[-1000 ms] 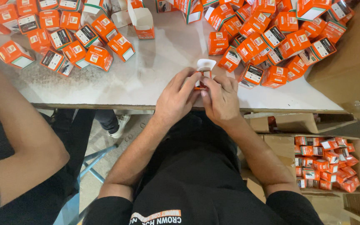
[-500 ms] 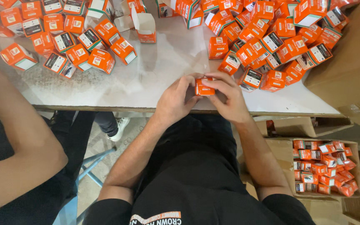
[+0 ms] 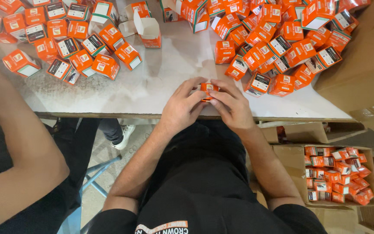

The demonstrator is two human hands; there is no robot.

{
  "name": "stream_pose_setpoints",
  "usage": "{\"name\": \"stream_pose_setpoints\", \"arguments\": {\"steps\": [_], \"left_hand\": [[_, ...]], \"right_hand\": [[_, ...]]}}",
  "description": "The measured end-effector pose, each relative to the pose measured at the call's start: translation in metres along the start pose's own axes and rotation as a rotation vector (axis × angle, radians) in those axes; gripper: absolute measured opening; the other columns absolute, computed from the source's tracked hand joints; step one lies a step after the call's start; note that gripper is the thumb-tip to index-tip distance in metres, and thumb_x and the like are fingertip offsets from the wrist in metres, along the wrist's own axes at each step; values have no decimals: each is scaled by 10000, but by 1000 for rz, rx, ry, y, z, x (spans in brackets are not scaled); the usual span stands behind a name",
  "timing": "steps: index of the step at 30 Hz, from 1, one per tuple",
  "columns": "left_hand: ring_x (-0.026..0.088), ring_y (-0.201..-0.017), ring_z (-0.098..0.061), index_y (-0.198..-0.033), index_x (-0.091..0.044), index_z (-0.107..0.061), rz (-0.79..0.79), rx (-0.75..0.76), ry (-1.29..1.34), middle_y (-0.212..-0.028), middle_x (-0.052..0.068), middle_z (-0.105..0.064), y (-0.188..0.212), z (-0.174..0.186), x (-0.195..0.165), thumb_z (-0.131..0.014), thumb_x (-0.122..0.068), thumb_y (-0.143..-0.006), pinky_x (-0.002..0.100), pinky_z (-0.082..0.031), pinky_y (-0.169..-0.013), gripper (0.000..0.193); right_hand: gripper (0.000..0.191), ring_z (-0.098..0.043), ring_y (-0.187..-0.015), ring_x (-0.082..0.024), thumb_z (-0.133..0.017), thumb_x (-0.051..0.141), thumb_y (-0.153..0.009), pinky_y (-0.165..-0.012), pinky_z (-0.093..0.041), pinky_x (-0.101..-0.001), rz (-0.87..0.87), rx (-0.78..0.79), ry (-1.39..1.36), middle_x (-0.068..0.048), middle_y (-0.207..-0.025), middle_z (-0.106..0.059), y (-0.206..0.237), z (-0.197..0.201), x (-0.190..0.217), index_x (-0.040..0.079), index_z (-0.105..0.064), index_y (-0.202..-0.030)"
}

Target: The person picks a flat white paper carton from the table, opens and folds it into shape, places a small orange-wrapped item inside, closes the carton, and sets the finished box onto a pile on the table, repeating this cycle with more boxes.

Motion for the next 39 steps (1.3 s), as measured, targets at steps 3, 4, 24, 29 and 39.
{"name": "stream_pose_setpoints", "arguments": {"steps": [3, 4, 24, 29, 39], "left_hand": [[362, -1189, -628, -1028, -47, -625, -23, 8, -22, -1328, 157, -609, -1, 1, -3, -792, -31, -833, 419, -561, -956, 257], [362, -1201, -627, -1025, -50, -615, -28, 11, -23, -1336, 157, -607, -1, 2, -4, -792, -32, -837, 417, -562, -959, 259], [392, -1078, -648, -1351, -62, -600, -180, 153, -39, -1188, 180, -656, -51, -89, -2, -571, -59, -881, 454, -547, -919, 470], [388, -1023, -651, -1335, -59, -612, -134, 190, -20, -1113, 181, -667, -66, -62, 18, -659, -91, -917, 476, -541, -879, 422], [233, -809, -683, -1119, -8, -689, 1, -337, -301, -1013, 114, -679, -147, 141, 134, -770, 20, -962, 346, -548, -695, 179]], "right_hand": [[251, -648, -1215, -364, -721, 14, -970, -1033, -529, -408, 38, -2, 93, -197, -1388, -615, 0, -2, 5, 7, -683, -1217], [248, -649, -1222, -353, -723, 9, -974, -1035, -533, -405, 15, -3, 82, -193, -1395, -617, 0, -2, 5, 12, -683, -1218], [448, -416, -1408, -350, -808, 121, -899, -1173, -280, -529, -202, -214, 915, -93, -1475, -525, 28, 57, -27, 222, -749, -1331], [295, -402, -1404, -394, -789, 104, -965, -1190, -312, -546, -115, -404, 733, -153, -1469, -525, 36, 60, -26, 89, -717, -1250], [294, -451, -1369, -400, -749, 65, -995, -1201, -370, -561, 96, -561, 1038, -134, -1421, -551, 79, 102, -46, 80, -705, -1285]]}}
Point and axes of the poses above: each hand's wrist, its own y-axis away from the middle knuckle, its own z-axis out of the back of the hand, x = y × z, the point moved 4 cm from there along -y, towards the middle knuckle
